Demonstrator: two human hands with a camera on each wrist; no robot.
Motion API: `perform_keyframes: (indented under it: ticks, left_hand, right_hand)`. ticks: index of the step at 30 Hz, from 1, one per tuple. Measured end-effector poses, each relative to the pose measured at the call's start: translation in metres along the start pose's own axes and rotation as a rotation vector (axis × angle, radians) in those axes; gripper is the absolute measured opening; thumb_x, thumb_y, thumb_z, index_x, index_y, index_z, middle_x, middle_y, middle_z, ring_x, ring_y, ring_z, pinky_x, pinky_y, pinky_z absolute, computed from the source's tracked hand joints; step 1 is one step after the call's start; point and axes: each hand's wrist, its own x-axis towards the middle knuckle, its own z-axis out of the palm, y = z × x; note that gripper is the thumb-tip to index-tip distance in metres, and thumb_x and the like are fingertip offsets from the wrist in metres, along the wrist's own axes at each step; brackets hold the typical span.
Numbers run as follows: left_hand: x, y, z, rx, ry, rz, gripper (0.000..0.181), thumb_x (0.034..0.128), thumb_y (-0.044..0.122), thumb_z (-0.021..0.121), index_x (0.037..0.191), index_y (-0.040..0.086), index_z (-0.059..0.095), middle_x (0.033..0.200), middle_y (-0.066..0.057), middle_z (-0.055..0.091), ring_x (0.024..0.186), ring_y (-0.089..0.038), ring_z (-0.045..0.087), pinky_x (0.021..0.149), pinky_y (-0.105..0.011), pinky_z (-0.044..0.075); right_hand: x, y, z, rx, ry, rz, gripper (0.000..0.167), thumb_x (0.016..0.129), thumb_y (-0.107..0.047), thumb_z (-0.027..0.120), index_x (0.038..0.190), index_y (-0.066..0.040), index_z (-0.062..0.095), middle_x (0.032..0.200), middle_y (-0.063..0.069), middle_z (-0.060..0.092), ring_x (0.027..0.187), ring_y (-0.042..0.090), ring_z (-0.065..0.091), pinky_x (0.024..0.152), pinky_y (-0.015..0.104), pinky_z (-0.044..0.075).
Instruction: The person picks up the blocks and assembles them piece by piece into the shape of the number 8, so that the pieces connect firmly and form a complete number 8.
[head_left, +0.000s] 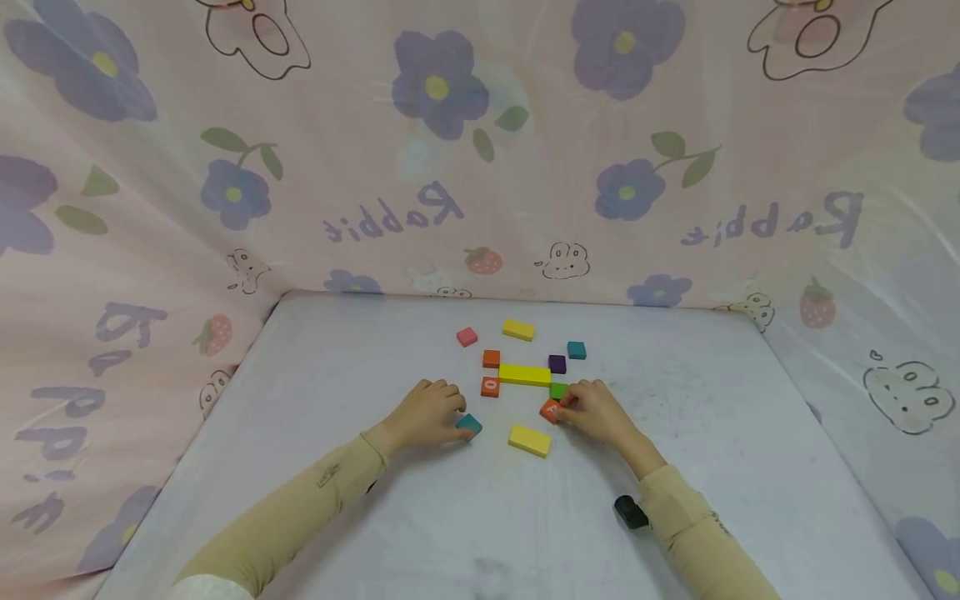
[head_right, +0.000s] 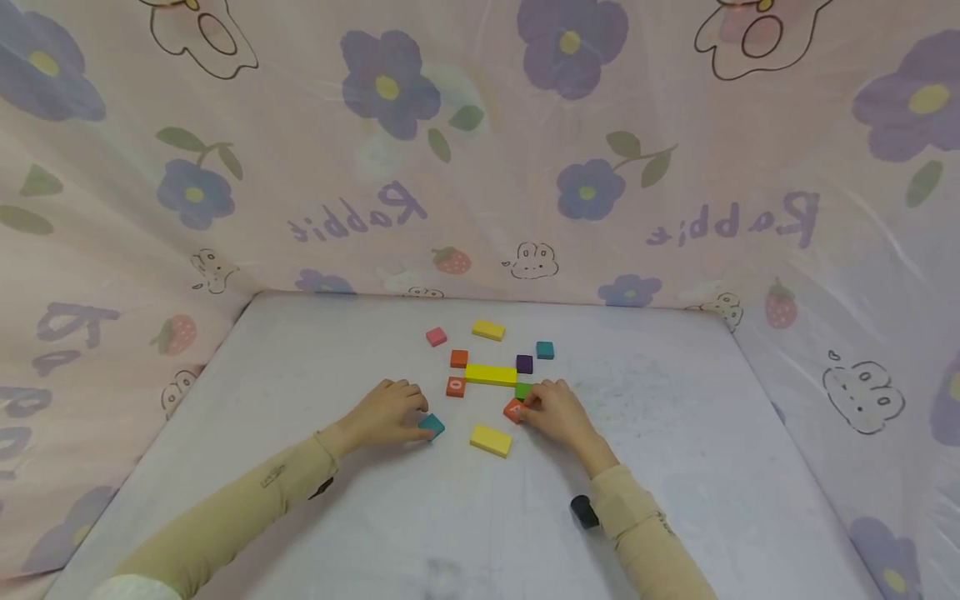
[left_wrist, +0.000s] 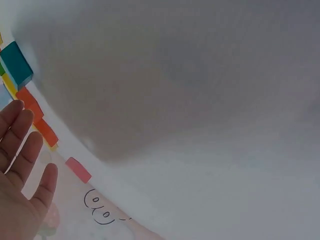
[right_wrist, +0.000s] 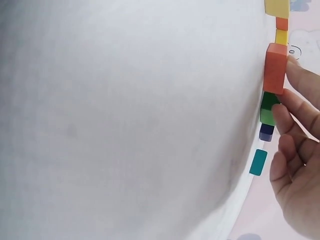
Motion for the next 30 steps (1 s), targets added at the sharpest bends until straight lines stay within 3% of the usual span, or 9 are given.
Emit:
perform_keyframes:
  ticks: [15, 30]
  left_hand:
    - [-0.001, 0.005, 0.008, 0.05, 0.029, -0.015, 0.032, 0.0771, 0.047, 0.069, 0.088, 0.018, 0.065, 0.085, 0.008, 0.06, 0.082, -0.01, 0.05, 0.087, -0.036, 0.043]
    - [0.019, 0.014, 0.012, 0.037, 0.018, -0.052, 0.031, 0.0789, 0.044, 0.07, 0.093, 0.017, 0.066, 0.09, 0.005, 0.061, 0.086, -0.013, 0.051, 0.087, -0.036, 0.042]
  right_hand:
    - [0.001, -0.002, -0.001, 0.009, -0.032, 0.052, 0.019, 0.083, -0.03, 0.069, 0.087, -0.013, 0.065, 0.088, 0.001, 0.061, 0.083, 0.018, 0.045, 0.069, 0.028, 0.038]
    - [0.0, -0.001, -0.001, 0.023, -0.028, 0.014, 0.018, 0.083, -0.029, 0.069, 0.086, -0.011, 0.064, 0.087, 0.001, 0.062, 0.081, 0.018, 0.045, 0.068, 0.028, 0.038]
